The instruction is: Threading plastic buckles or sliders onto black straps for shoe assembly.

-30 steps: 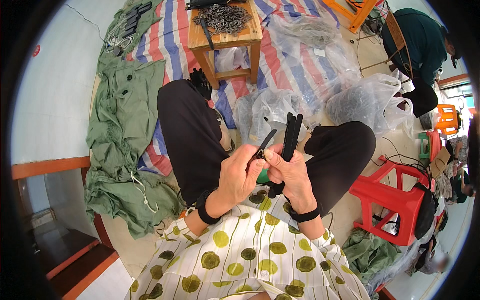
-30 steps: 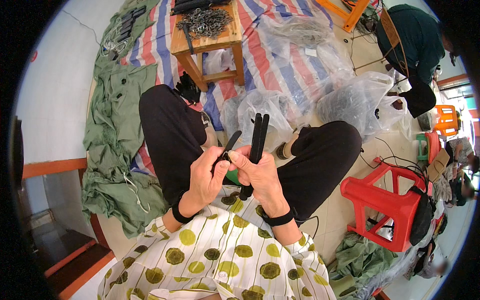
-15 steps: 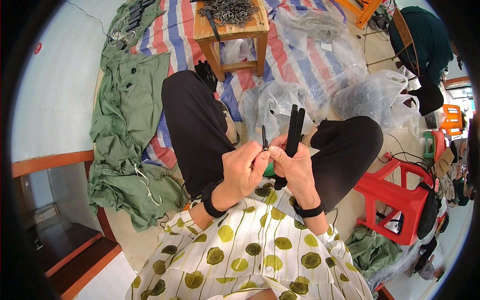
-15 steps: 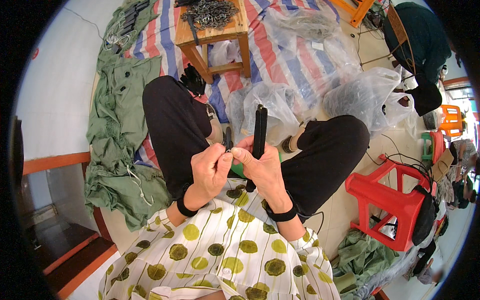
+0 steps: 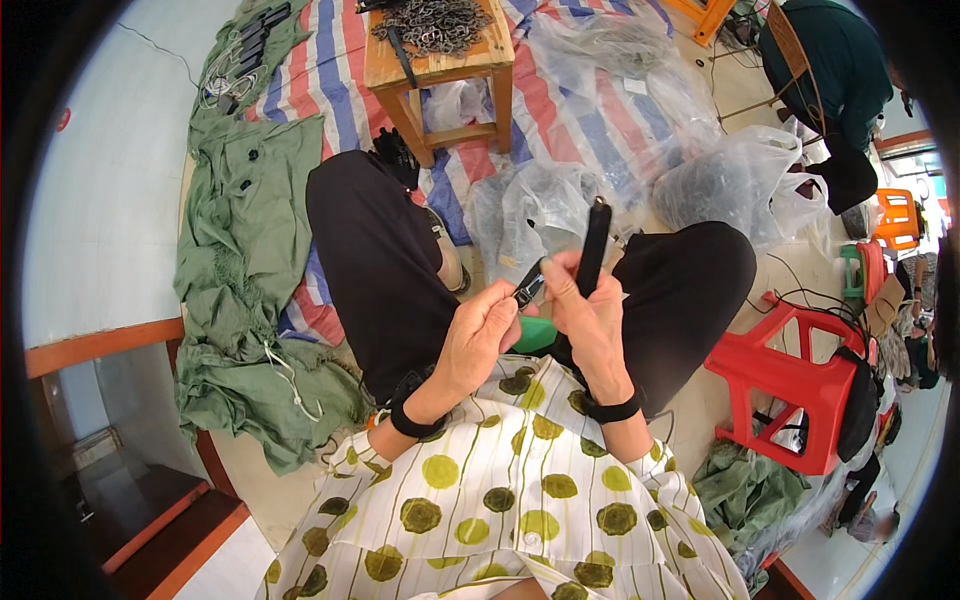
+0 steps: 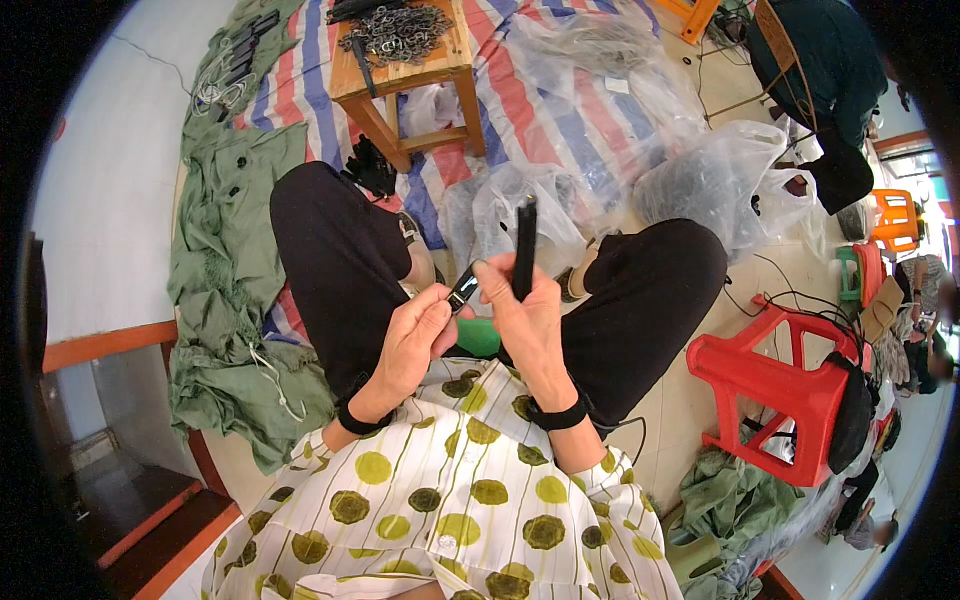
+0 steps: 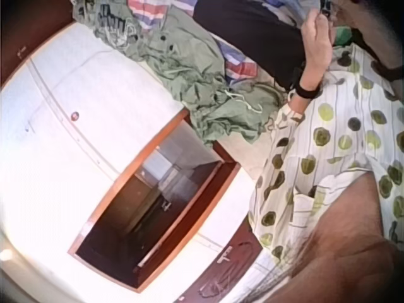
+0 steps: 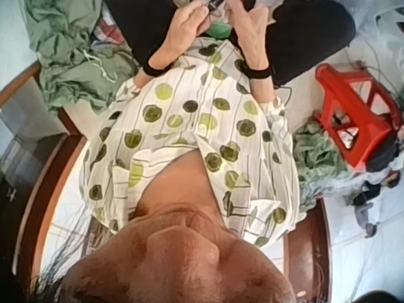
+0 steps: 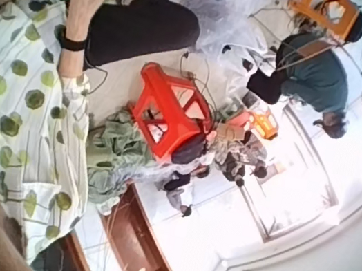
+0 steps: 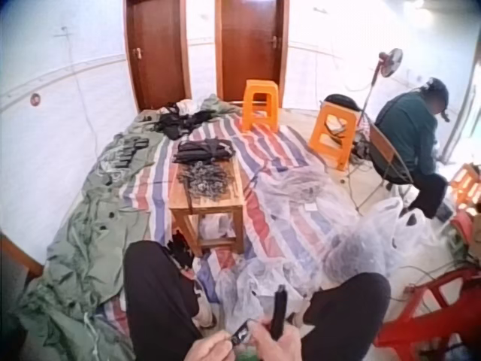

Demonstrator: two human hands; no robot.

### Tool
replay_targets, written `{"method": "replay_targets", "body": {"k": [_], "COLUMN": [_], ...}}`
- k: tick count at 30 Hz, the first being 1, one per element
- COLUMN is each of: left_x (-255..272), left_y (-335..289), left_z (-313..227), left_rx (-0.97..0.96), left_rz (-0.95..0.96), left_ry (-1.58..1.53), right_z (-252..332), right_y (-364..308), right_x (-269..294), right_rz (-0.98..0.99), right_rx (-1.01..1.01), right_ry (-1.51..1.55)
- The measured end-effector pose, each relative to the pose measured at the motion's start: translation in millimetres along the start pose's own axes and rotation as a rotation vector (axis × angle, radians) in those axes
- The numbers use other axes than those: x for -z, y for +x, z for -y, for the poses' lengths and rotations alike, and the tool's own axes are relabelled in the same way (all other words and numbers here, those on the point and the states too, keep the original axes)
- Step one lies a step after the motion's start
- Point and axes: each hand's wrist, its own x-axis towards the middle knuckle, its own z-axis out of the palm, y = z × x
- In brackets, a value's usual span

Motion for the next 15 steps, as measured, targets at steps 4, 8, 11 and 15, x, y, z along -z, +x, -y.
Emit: {"method": "replay_targets", "body": {"k": [4, 8, 11, 15], "left_x": [-0.8, -2.9, -3.8, -8.2], "left_y": [-0.6, -0.1, 0.9, 0.7], "left_z": [1.0, -0.6, 0.0, 3.1], "left_rx": [-0.012, -0.004, 0.043, 0.042], "left_rz": [-0.016, -0.013, 0.005, 0.027], "left_ry": [0.015, 0.004, 0.001, 0.111], "right_z": [10.8, 10.5, 4.3, 5.1], "right_y": [-0.6, -1.3, -0.4, -1.4], "right_x": [7.8, 1.8, 2.2, -2.0], "right_rz": [-0.036, 0.076, 0.053, -0.050], "right_rx": [0.048, 0.000, 0.117, 0.129], "right_ry": [0.195, -0.028, -0.120, -0.192]}}
